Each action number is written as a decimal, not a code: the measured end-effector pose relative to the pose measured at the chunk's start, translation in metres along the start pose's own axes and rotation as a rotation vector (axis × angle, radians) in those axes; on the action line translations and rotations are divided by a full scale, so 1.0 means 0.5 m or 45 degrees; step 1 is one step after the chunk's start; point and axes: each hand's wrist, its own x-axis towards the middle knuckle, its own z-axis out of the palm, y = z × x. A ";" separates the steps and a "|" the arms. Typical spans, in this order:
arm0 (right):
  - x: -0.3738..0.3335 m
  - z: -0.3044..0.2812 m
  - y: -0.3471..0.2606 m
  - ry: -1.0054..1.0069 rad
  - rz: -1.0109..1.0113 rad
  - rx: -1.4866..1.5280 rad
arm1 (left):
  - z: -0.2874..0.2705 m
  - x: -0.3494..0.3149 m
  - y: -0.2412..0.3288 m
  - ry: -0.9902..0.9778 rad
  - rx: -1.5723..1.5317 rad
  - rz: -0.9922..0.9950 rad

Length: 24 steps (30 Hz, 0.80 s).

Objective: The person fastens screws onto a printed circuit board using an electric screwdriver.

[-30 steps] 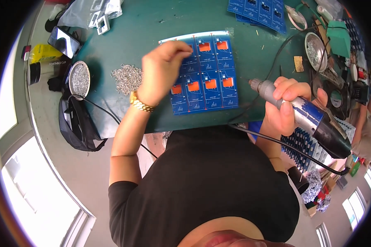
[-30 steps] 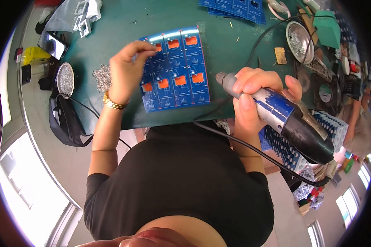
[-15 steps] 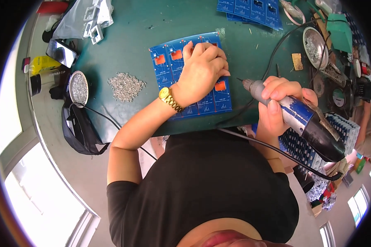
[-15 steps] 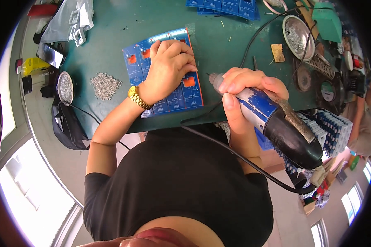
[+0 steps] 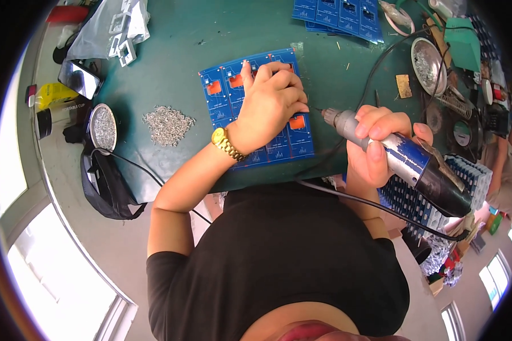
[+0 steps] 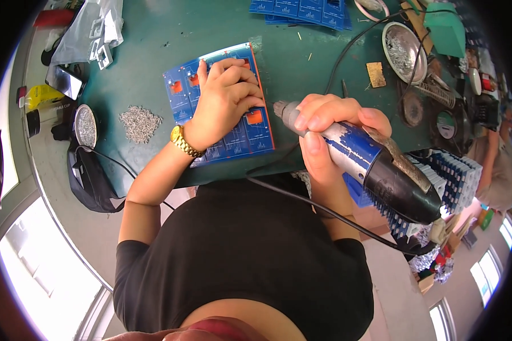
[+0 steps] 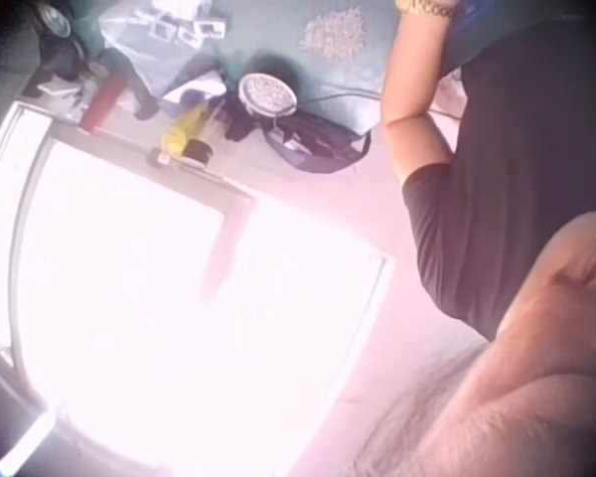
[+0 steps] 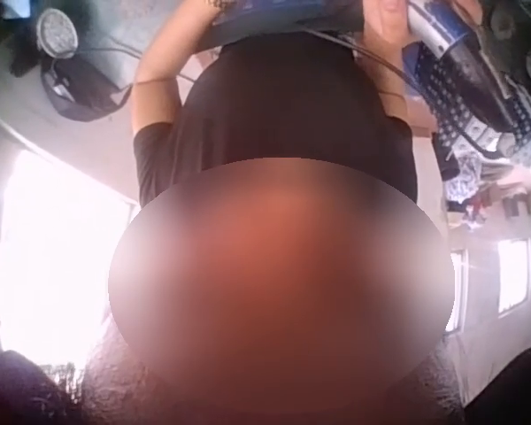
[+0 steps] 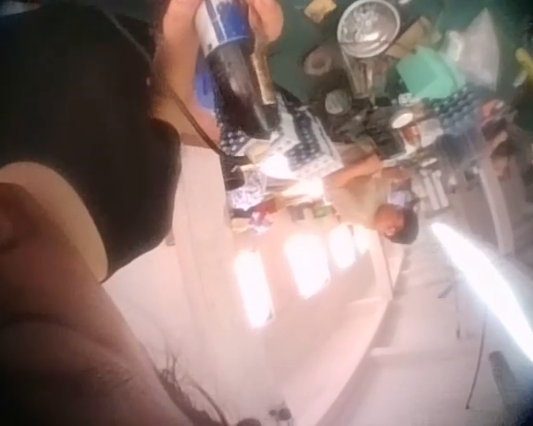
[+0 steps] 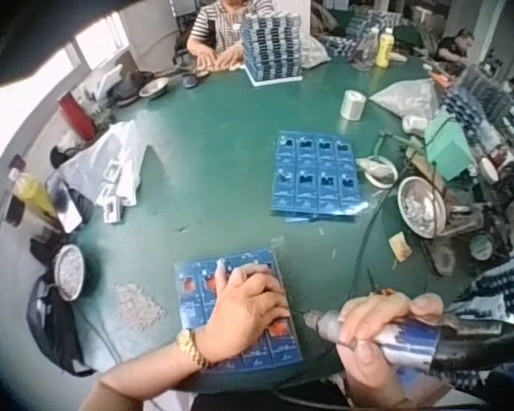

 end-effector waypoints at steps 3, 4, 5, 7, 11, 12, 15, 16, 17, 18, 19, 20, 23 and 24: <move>0.002 0.011 0.004 0.120 0.049 0.104 | -0.003 0.002 -0.001 -0.015 -0.036 -0.035; 0.002 0.014 0.005 0.119 0.048 0.099 | -0.003 0.003 -0.001 -0.027 -0.048 -0.045; 0.003 0.015 0.006 0.134 0.068 0.111 | -0.002 0.004 -0.002 -0.025 -0.051 -0.044; 0.003 0.013 0.008 0.148 0.088 0.117 | 0.001 0.004 -0.005 -0.021 -0.082 -0.043; 0.006 0.012 0.009 0.060 0.059 0.084 | 0.000 0.004 -0.008 -0.006 -0.104 -0.047; 0.009 0.014 0.007 0.079 0.077 0.087 | 0.001 0.004 -0.008 -0.006 -0.112 -0.054; 0.013 0.013 0.017 -0.029 0.051 0.086 | 0.000 0.005 -0.007 -0.008 -0.131 -0.068; 0.016 0.012 0.020 -0.036 0.050 0.087 | -0.001 0.005 -0.008 -0.018 -0.141 -0.074; 0.019 0.012 0.020 -0.089 0.054 0.067 | -0.002 0.005 -0.007 -0.010 -0.142 -0.079; 0.023 0.012 0.020 -0.142 0.058 0.047 | -0.003 0.006 -0.006 -0.014 -0.154 -0.078; 0.027 0.025 0.022 -0.086 0.054 0.055 | -0.003 0.006 -0.006 -0.017 -0.166 -0.078; 0.030 0.034 0.023 -0.096 0.057 0.060 | -0.003 0.004 -0.007 -0.008 -0.166 -0.086; 0.046 0.055 0.023 -0.026 0.204 -0.002 | 0.001 -0.001 -0.010 0.013 -0.146 -0.074; 0.051 0.061 0.023 -0.037 0.207 0.000 | 0.003 -0.003 -0.011 0.030 -0.147 -0.057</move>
